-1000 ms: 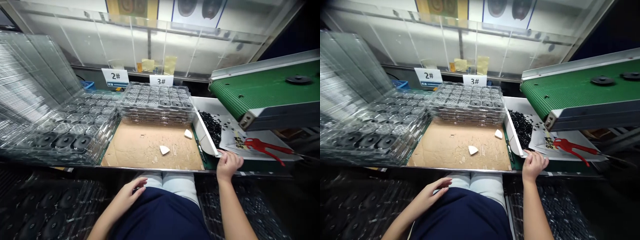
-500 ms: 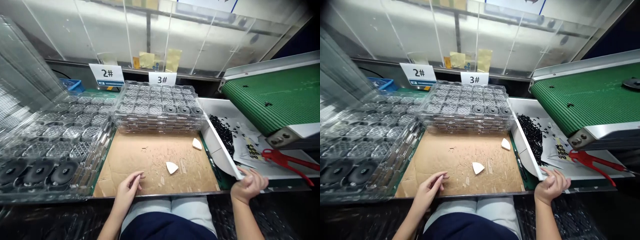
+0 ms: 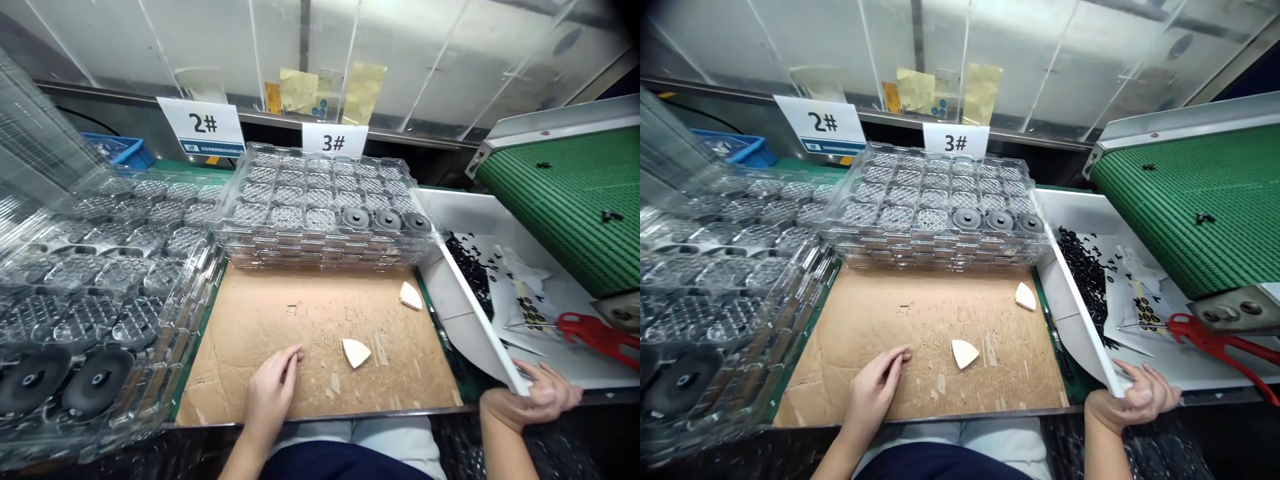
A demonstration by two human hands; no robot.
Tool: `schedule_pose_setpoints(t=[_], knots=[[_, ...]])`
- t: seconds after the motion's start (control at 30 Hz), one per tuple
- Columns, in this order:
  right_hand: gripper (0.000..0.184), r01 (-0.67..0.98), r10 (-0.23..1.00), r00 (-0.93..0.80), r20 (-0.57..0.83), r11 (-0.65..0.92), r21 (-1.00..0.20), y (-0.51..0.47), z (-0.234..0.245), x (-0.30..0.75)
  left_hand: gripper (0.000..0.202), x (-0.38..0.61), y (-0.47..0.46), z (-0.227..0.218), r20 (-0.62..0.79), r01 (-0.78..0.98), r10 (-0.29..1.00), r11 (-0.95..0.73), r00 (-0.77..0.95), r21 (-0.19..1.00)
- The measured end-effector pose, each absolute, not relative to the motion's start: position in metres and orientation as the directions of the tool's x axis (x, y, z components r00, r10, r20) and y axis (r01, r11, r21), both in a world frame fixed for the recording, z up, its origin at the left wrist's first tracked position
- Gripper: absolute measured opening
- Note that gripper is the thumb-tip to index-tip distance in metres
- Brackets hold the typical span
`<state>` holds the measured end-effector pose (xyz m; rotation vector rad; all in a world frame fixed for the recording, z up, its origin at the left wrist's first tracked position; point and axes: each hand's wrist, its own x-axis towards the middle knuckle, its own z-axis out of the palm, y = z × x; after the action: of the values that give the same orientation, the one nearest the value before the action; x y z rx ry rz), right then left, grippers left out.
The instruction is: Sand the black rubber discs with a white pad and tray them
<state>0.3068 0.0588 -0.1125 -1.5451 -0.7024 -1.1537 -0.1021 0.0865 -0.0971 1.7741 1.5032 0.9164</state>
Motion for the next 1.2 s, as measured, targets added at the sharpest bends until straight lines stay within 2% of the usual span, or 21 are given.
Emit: schedule_pose_setpoints(t=[0.23,0.43,0.77,1.2], knots=[[0.064,0.859,-0.087,0.389,0.917,-0.326,-0.395,0.057,-0.110,0.303,0.022,-0.101,0.088,-0.095,0.144,0.589,0.981,-0.193,0.130,0.785],[0.062,0.854,-0.129,0.386,0.913,-0.324,-0.407,0.063,-0.104,0.298,0.023,-0.100,0.088,-0.094,0.148,0.609,0.981,-0.193,0.123,0.769],[0.066,0.833,-0.076,0.425,0.902,-0.358,-0.423,0.059,-0.102,0.296,0.022,-0.099,0.087,-0.094,0.140,0.623,0.983,-0.183,0.118,0.761],[0.066,0.879,-0.091,0.371,0.924,-0.285,-0.382,0.056,-0.112,0.305,0.021,-0.099,0.088,-0.098,0.154,0.632,0.980,-0.198,0.125,0.749]])
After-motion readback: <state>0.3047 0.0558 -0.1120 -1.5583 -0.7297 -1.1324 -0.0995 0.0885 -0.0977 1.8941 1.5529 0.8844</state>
